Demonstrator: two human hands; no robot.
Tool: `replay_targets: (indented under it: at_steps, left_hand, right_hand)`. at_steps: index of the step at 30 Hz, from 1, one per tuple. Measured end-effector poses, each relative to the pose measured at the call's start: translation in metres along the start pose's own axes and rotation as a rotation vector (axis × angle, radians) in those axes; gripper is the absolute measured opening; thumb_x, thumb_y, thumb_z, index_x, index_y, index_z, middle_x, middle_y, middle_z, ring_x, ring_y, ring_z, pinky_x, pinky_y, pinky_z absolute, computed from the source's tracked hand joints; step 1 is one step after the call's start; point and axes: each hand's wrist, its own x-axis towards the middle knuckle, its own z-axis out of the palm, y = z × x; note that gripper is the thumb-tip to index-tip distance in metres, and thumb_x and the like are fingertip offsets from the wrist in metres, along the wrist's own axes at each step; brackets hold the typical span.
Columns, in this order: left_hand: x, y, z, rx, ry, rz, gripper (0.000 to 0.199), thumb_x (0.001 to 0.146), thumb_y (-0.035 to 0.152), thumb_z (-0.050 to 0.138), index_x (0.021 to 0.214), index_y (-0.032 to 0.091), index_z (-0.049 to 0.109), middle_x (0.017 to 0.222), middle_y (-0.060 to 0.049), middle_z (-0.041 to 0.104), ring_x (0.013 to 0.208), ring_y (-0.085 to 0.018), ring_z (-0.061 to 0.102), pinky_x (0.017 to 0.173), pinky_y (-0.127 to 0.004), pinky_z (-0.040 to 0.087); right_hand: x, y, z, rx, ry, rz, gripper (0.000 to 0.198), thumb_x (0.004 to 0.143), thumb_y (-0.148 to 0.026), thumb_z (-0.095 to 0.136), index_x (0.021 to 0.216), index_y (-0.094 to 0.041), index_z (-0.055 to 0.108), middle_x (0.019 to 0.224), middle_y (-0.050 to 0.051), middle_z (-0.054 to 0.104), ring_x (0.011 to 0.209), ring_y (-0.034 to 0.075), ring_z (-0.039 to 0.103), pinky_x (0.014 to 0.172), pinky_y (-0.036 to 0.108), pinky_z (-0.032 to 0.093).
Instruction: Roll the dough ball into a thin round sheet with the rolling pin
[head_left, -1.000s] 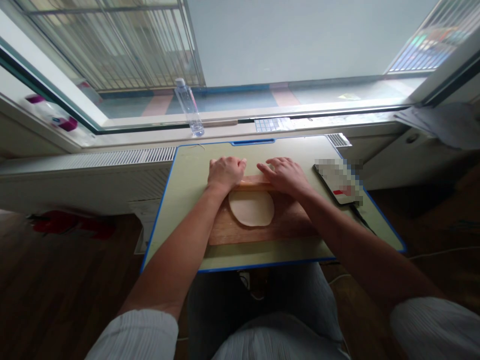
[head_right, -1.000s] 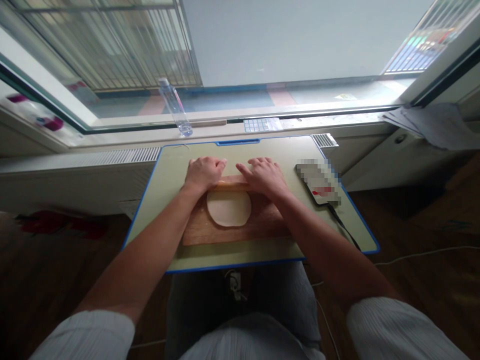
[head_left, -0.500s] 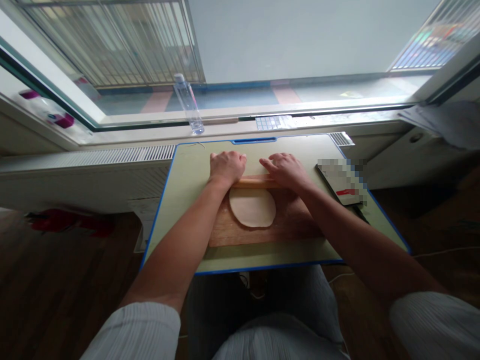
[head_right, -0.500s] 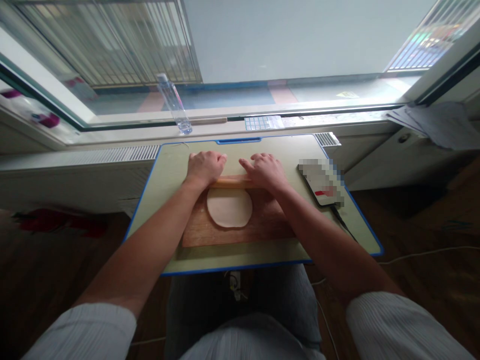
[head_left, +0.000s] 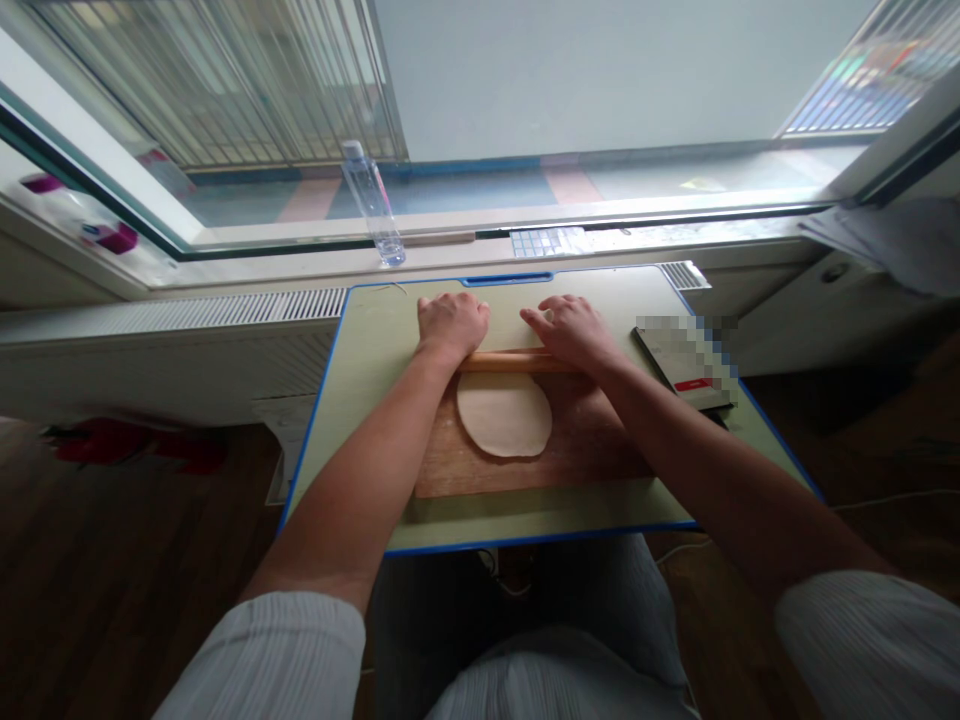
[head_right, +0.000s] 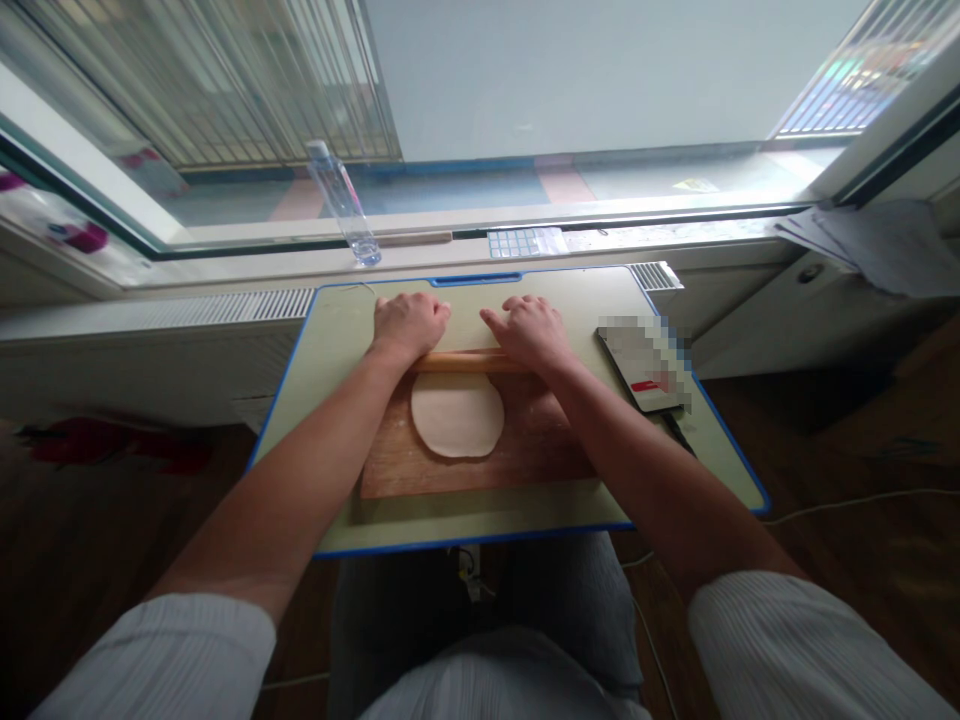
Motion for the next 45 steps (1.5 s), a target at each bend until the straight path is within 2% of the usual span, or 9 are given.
replay_targets:
  at_steps: [13,21,29,34,45]
  left_hand:
    - [0.021,-0.001,0.004,-0.004,-0.021,-0.040,0.049,0.110,0.043,0.041,0.125,0.018,0.081,0.133,-0.021,0.080,0.129,-0.037,0.070,0.116,-0.053,0.043]
    - [0.026,-0.002,0.006,-0.018,0.016,-0.039,0.047,0.112,0.040,0.038,0.126,0.021,0.078,0.132,-0.018,0.080,0.127,-0.036,0.070,0.117,-0.052,0.042]
    - [0.016,-0.002,0.007,-0.013,0.050,-0.029,0.045,0.112,0.040,0.038,0.121,0.023,0.079,0.127,-0.018,0.081,0.125,-0.036,0.071,0.114,-0.053,0.044]
    - [0.008,-0.003,0.006,-0.021,0.071,-0.012,0.042,0.111,0.040,0.042,0.130,0.023,0.075,0.126,-0.018,0.082,0.126,-0.037,0.071,0.112,-0.053,0.046]
    - [-0.014,-0.006,0.007,-0.069,0.069,0.067,0.038,0.110,0.038,0.045,0.133,0.025,0.073,0.145,-0.016,0.072,0.137,-0.035,0.062,0.115,-0.054,0.049]
  right_hand:
    - [0.017,0.000,0.001,-0.037,0.077,0.009,0.054,0.109,-0.054,0.054,0.134,-0.014,0.080,0.141,0.021,0.075,0.136,0.039,0.064,0.118,0.052,0.048]
    - [0.022,0.000,0.002,-0.043,0.078,0.025,0.053,0.109,-0.053,0.054,0.136,-0.014,0.079,0.142,0.021,0.074,0.136,0.039,0.063,0.118,0.053,0.047]
    - [0.013,-0.001,0.000,-0.060,0.082,0.017,0.052,0.108,-0.053,0.056,0.135,-0.014,0.078,0.144,0.021,0.073,0.137,0.039,0.062,0.118,0.053,0.047]
    - [0.003,0.000,0.001,-0.050,0.082,0.017,0.052,0.107,-0.052,0.057,0.135,-0.014,0.078,0.144,0.020,0.074,0.138,0.039,0.063,0.119,0.052,0.047]
    - [-0.019,-0.007,-0.005,-0.029,0.018,0.077,0.057,0.104,-0.052,0.056,0.142,-0.014,0.075,0.145,0.020,0.073,0.137,0.037,0.064,0.120,0.049,0.048]
